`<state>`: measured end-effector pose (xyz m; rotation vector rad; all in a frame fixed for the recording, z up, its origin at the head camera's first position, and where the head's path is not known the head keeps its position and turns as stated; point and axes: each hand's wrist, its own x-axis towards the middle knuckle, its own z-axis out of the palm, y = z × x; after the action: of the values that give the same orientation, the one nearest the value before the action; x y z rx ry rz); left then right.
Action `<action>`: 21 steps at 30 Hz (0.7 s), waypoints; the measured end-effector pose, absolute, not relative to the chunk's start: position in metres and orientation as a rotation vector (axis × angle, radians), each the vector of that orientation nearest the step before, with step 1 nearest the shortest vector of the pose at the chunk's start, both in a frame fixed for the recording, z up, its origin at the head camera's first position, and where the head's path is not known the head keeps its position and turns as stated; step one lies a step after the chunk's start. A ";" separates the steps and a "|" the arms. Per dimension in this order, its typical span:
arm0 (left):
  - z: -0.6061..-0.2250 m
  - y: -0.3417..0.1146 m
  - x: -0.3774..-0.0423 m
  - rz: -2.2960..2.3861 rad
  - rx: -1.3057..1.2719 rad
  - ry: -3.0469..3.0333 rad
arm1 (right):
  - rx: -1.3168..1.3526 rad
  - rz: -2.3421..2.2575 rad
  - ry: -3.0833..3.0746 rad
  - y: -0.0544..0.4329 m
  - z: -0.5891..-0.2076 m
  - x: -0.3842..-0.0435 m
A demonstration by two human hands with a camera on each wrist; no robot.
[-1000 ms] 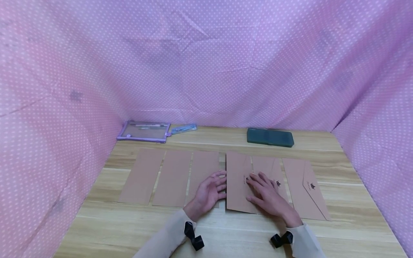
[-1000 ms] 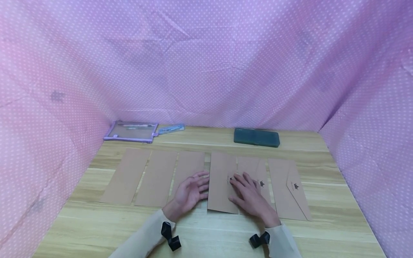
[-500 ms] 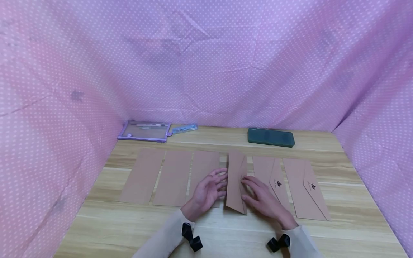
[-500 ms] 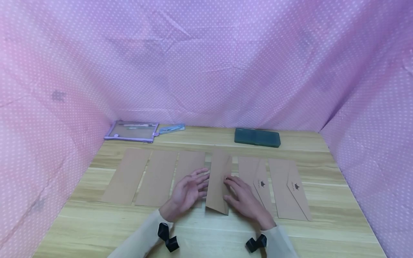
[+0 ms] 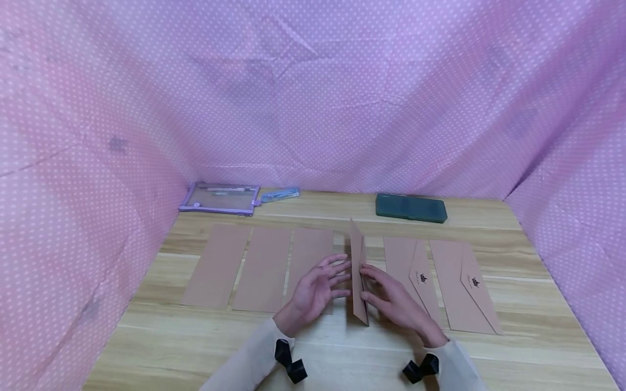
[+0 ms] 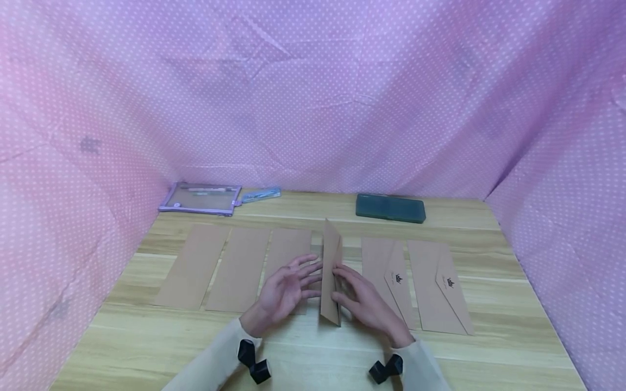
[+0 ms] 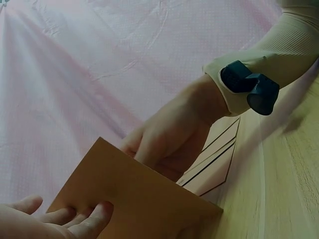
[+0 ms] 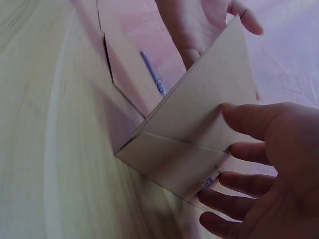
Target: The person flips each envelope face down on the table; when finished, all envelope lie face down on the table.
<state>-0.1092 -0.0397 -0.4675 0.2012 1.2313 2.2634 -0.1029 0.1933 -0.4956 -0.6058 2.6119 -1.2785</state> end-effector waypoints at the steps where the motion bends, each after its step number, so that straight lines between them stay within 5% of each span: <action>1: -0.467 -0.039 -0.109 2.265 0.206 1.227 | -0.604 -1.305 2.588 0.193 -0.495 -0.103; 21: -0.465 -0.029 -0.108 2.241 0.242 1.211 | -0.494 -1.548 2.406 0.187 -0.481 -0.098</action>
<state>-0.1085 -0.0286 -0.4653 0.2423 1.2112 2.2414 -0.0982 0.1872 -0.4809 -0.4944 2.4061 -1.5476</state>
